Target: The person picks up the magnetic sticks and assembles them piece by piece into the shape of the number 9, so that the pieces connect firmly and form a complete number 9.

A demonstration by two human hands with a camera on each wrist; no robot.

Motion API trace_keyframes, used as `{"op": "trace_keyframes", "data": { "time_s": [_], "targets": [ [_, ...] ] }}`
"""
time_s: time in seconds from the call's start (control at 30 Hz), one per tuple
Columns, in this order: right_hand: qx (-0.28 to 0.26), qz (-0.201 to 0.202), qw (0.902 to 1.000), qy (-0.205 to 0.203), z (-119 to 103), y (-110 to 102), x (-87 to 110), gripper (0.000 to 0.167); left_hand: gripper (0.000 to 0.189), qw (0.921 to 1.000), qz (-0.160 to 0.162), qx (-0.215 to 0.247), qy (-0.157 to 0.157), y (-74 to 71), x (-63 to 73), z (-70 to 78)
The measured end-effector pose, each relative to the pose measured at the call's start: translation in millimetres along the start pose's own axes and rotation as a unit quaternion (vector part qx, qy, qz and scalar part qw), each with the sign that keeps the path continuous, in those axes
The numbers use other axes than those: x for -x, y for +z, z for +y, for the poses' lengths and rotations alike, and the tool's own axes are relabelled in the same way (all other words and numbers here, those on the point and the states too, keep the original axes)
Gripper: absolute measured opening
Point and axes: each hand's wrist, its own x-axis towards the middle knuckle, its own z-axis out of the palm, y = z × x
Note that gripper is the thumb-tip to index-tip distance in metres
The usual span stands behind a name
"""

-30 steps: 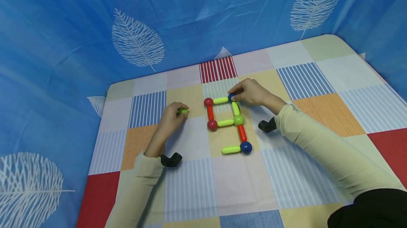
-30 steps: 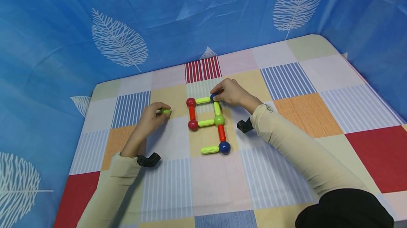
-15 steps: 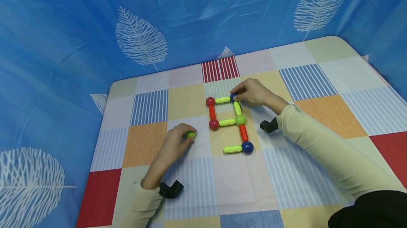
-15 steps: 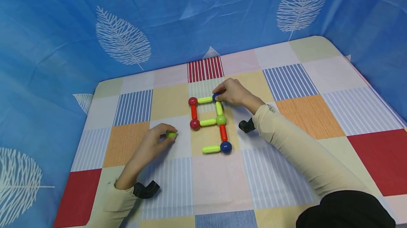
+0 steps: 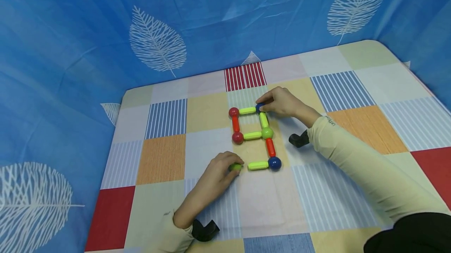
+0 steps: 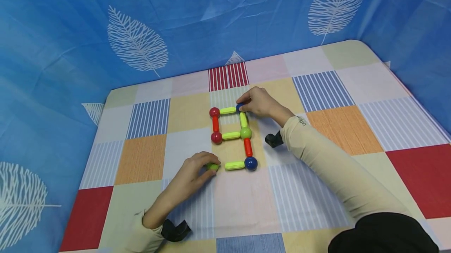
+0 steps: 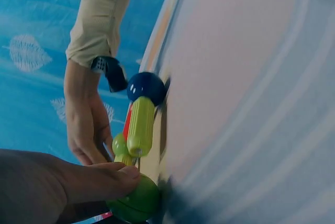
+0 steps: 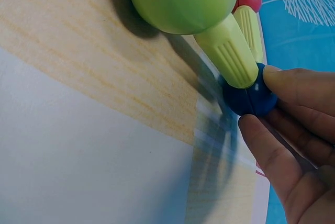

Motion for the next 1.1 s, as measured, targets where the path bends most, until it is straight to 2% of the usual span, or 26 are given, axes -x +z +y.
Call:
{"op": "trace_keyframes", "data": {
  "time_s": [0.3, 0.93, 1.1],
  "targets": [
    [0.001, -0.004, 1.0000, 0.002, -1.5, -0.6, -1.3, 0.029, 0.033, 0.9997, -0.011, -0.018, -0.013, 9.7, -3.0, 9.8],
    [0.018, -0.005, 0.9998, -0.009, -8.6, -2.0, 0.2, 0.027, 0.023, 0.9998, -0.009, -0.018, -0.005, 10.5, -4.5, 11.5],
    [0.031, -0.010, 0.9994, -0.012, -9.9, -1.8, 1.2, 0.027, 0.023, 0.9996, -0.019, -0.019, -0.010, 10.5, -5.0, 12.4]
  ]
}}
